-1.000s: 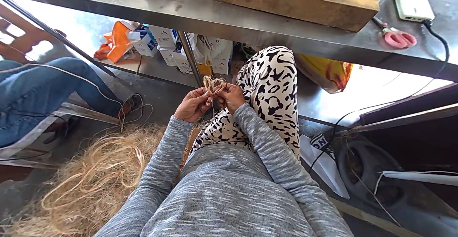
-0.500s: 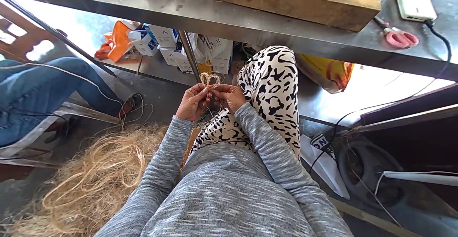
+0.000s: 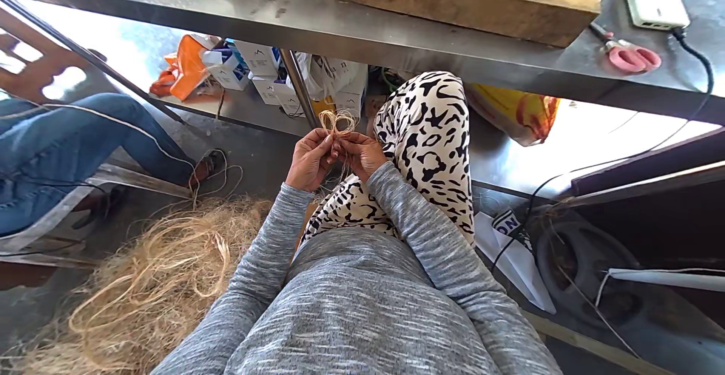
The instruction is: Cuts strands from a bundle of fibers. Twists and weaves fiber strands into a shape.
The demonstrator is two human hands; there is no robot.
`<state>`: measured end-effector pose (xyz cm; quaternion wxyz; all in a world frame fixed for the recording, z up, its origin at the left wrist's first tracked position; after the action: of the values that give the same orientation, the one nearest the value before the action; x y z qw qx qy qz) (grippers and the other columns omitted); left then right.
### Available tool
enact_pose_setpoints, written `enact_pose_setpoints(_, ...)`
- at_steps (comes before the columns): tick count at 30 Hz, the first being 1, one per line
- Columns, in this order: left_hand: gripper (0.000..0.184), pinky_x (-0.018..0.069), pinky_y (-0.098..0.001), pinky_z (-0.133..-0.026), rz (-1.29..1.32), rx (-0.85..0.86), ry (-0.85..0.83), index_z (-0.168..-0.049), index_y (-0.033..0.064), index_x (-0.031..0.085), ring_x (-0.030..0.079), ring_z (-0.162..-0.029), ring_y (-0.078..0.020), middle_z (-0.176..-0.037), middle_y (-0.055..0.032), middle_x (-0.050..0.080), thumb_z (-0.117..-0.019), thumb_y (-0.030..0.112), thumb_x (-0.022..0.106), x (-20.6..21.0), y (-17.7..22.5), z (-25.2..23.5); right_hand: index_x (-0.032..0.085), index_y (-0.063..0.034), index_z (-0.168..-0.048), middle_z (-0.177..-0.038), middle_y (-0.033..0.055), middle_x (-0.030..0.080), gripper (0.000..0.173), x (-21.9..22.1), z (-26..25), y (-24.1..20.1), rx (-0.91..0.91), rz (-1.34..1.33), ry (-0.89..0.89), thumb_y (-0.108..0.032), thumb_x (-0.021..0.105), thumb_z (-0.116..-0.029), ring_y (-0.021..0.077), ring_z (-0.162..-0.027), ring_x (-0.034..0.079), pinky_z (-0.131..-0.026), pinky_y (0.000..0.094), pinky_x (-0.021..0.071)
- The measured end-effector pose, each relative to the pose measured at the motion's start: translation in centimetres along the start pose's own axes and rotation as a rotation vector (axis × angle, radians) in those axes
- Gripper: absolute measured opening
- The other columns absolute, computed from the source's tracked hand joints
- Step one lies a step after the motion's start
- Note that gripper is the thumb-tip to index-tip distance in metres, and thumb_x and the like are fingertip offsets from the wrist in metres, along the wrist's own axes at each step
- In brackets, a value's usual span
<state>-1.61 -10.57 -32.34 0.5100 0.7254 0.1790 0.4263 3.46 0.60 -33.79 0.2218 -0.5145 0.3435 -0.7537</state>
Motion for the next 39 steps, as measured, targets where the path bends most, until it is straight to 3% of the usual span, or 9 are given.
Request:
enact_pose_setpoints(7,0.021,0.0530,-0.0151,-0.060,0.016,-0.078,0.089,-0.098,0.0093,0.062,0.062,-0.064,-0.0011,-0.079,0.0023,0.068,-0.1062,0.001,0.045,-0.2,-1.0,0.1,0.068,0.0019,-0.104,-0.083,0.0039,0.068,0.015,-0.1,-0.1,-0.3,-0.032,0.090,0.030,0.009,0.056,-0.0980,0.0067,-0.064,0.060,-0.057,0.0208,0.0509)
enact_pose_setpoints(13,0.021,0.0555,-0.0171,-0.064,0.047,-0.073,0.067,-0.116,0.0071,0.060,0.065,-0.068,-0.0029,-0.088,-0.0004,0.072,-0.1032,-0.003,0.046,-0.5,-1.5,0.1,0.067,0.0035,-0.106,-0.083,0.0050,0.068,0.015,-0.2,-0.1,-0.5,-0.036,0.130,0.074,0.012,0.058,-0.0956,0.0073,-0.063,0.060,-0.056,0.0213,0.0513)
enact_pose_setpoints(19,0.021,0.0563,-0.0174,-0.065,0.010,-0.102,0.062,-0.113,0.0035,0.066,0.066,-0.068,-0.0030,-0.088,-0.0008,0.073,-0.1011,-0.006,0.051,-0.8,-1.3,0.1,0.060,0.0034,-0.111,-0.085,0.0058,0.065,0.021,-0.2,0.1,-1.0,-0.028,0.233,0.135,0.012,0.064,-0.0917,0.0073,-0.061,0.058,-0.055,0.0209,0.0511)
enact_pose_setpoints(28,0.019,0.0553,-0.0169,-0.062,-0.084,-0.088,0.066,-0.104,0.0034,0.069,0.065,-0.065,-0.0022,-0.080,0.0006,0.072,-0.0993,-0.007,0.053,-0.9,-1.4,0.3,0.061,0.0040,-0.104,-0.081,0.0077,0.065,0.019,-0.3,0.1,-1.2,-0.012,0.333,0.170,0.011,0.070,-0.0888,0.0081,-0.058,0.058,-0.053,0.0215,0.0511)
enact_pose_setpoints(34,0.015,0.0541,-0.0167,-0.057,-0.174,-0.015,0.128,-0.099,0.0025,0.068,0.064,-0.062,-0.0020,-0.076,0.0013,0.072,-0.0982,-0.008,0.056,-0.7,-1.4,0.2,0.061,0.0052,-0.107,-0.082,0.0084,0.065,0.021,-0.2,0.2,-1.2,-0.037,0.395,0.168,0.011,0.069,-0.0890,0.0085,-0.058,0.060,-0.055,0.0224,0.0530)
enact_pose_setpoints(39,0.013,0.0538,-0.0170,-0.058,-0.221,0.022,0.209,-0.098,0.0030,0.066,0.063,-0.062,-0.0019,-0.077,0.0016,0.071,-0.0994,-0.005,0.056,-0.8,-1.6,0.0,0.062,0.0062,-0.112,-0.085,0.0089,0.064,0.018,0.0,0.3,-1.3,-0.034,0.402,0.145,0.008,0.063,-0.0947,0.0082,-0.058,0.057,-0.055,0.0226,0.0523)
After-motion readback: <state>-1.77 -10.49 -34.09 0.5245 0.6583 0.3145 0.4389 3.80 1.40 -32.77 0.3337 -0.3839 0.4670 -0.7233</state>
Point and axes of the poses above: each hand's wrist, its own z-axis away from the middle knuckle, its own x-axis out of the palm, y = z × x, the point moved 5 cm from there along -z, towards the middle knuckle
